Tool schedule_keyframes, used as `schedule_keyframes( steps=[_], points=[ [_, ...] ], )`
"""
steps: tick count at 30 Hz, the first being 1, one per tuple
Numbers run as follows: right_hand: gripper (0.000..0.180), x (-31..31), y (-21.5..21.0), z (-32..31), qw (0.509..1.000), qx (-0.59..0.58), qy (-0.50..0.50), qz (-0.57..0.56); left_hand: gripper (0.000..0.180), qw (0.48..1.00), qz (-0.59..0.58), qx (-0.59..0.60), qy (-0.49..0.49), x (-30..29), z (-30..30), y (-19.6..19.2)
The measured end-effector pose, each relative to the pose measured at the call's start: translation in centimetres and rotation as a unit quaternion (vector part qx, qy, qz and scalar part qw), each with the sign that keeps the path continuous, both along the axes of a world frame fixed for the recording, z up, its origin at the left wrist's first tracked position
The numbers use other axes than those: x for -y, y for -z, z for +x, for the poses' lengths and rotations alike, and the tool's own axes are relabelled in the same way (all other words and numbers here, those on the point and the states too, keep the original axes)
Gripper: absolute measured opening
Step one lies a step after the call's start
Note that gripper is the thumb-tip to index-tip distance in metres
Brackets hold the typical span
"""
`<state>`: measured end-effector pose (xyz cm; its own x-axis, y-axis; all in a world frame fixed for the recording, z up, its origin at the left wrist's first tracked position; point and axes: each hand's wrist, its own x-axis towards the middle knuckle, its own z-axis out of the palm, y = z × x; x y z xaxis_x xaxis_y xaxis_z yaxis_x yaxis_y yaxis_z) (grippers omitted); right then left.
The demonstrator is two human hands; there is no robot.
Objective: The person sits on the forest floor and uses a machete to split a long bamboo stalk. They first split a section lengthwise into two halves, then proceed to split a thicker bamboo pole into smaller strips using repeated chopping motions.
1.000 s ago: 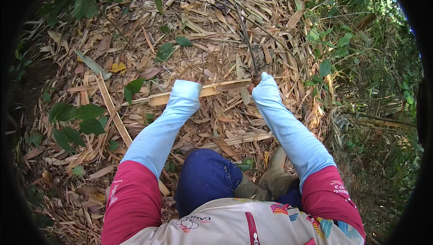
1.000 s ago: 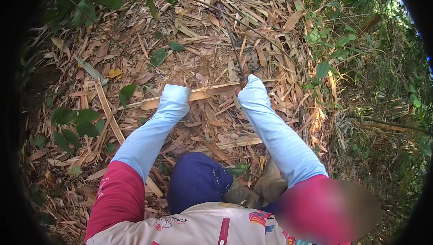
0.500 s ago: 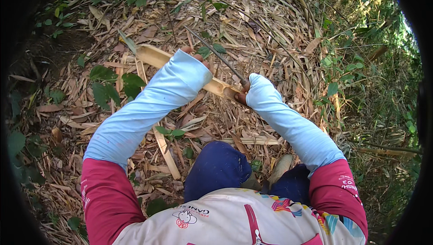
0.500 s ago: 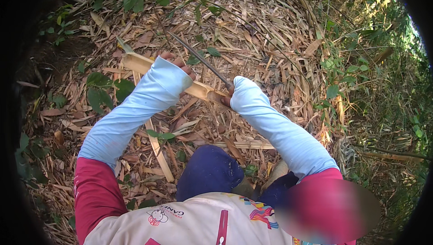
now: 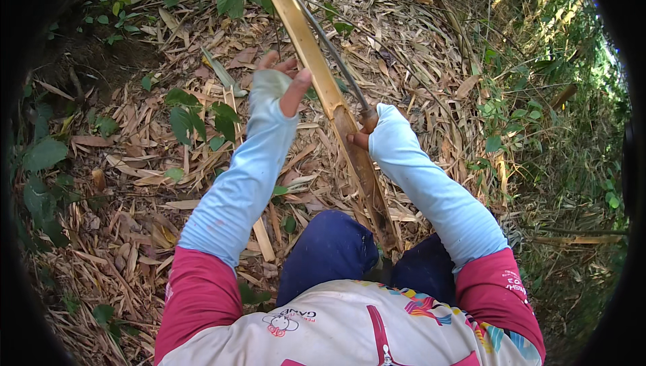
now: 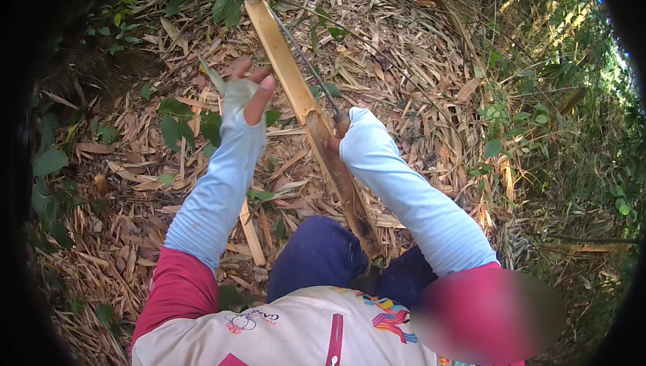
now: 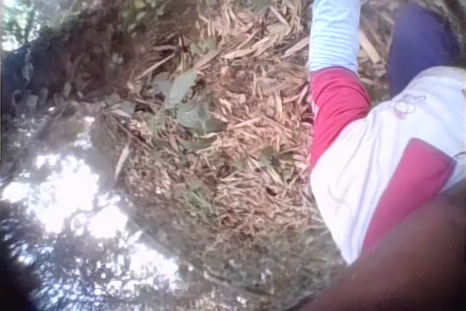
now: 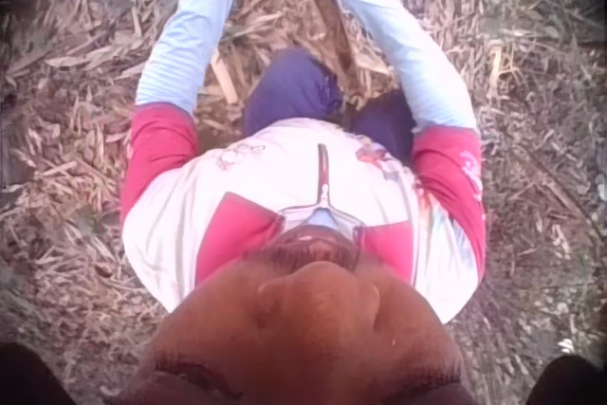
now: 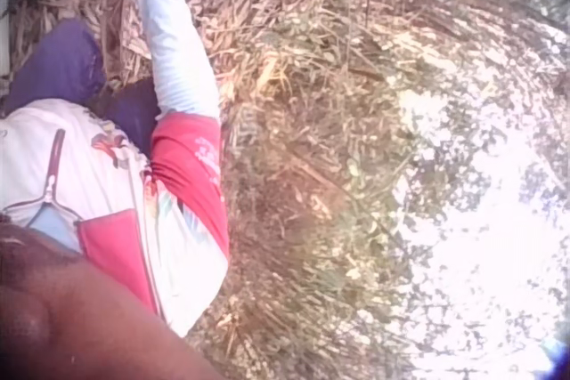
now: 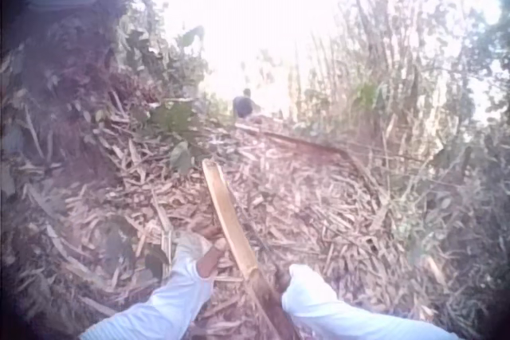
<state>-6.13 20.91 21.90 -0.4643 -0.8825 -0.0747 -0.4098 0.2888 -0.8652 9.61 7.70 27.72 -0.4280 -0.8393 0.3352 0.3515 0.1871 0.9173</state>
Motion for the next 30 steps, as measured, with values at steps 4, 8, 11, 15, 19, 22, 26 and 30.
schedule_keyframes(
  steps=[4,8,11,15,19,22,26,30],
  points=[
    [0.038,-0.7,0.3,0.8,1.000,0.001,-0.014,-0.017,0.066,0.995,0.080,0.066,0.000,0.1,-2.5,3.4],
    [0.039,-2.4,0.0,1.1,0.998,0.026,-0.009,-0.052,0.061,0.987,0.114,0.091,-0.063,-1.4,-3.8,4.8],
    [0.039,-3.3,0.6,0.8,0.996,0.052,-0.007,-0.078,0.058,0.983,0.177,0.049,0.002,-2.9,-4.3,4.5],
    [0.040,-4.4,0.6,0.5,0.988,0.099,0.028,-0.114,0.055,0.948,0.279,-0.020,0.150,-3.9,-3.8,3.4],
    [0.040,-5.0,1.4,-0.2,0.990,0.079,0.005,-0.114,0.068,0.969,0.242,-0.023,0.054,-4.8,-5.5,3.9],
    [0.038,-5.8,1.0,-0.4,0.992,0.066,-0.011,-0.111,0.069,0.963,0.217,-0.042,0.155,-4.2,-4.7,4.2],
    [0.037,-6.6,0.6,-1.2,0.995,0.048,0.001,-0.084,0.067,0.963,0.216,-0.050,0.152,-5.1,-3.2,3.6],
    [0.039,-7.2,0.6,-2.6,0.990,0.039,0.036,-0.127,0.067,0.951,0.234,-0.096,0.178,-6.0,-1.5,2.6]
  ],
)
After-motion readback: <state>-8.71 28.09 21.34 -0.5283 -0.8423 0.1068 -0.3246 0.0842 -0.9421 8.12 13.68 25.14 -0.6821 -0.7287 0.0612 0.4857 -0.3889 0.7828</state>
